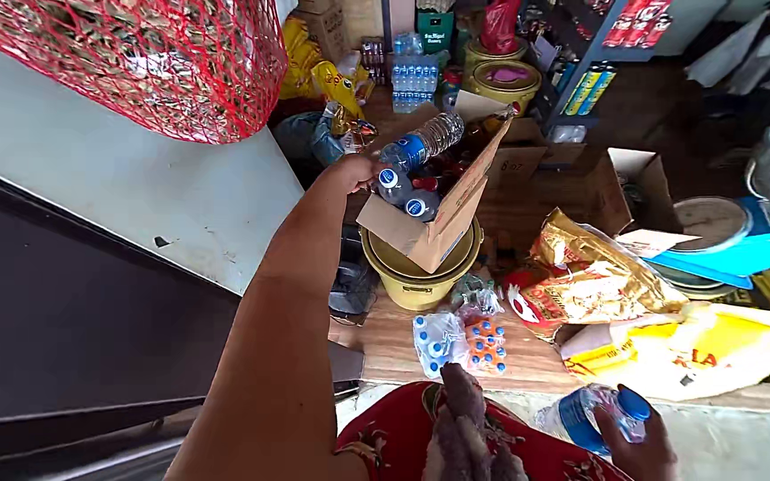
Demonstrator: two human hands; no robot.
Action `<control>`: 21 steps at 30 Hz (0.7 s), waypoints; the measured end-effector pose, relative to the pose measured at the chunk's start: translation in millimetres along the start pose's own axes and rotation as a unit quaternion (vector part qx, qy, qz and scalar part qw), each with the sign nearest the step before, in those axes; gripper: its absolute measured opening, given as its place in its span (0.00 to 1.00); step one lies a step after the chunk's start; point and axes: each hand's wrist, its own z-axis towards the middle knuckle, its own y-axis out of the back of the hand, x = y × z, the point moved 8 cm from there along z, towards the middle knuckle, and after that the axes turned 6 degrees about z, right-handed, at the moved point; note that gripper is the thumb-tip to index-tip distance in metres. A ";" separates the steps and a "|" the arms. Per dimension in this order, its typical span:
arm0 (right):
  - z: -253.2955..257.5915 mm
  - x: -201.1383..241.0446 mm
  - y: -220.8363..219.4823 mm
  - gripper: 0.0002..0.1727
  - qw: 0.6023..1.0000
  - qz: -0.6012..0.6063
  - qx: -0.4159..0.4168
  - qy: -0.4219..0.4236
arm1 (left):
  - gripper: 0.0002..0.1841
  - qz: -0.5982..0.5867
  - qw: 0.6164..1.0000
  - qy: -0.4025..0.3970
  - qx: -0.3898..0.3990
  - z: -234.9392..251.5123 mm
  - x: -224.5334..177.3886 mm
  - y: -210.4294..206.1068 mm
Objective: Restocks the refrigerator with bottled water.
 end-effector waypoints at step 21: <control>-51.3 31.0 9.3 0.40 0.996 0.015 -0.083 -0.024 | 0.34 -0.406 0.906 -0.077 -0.097 33.1 -53.4 4.4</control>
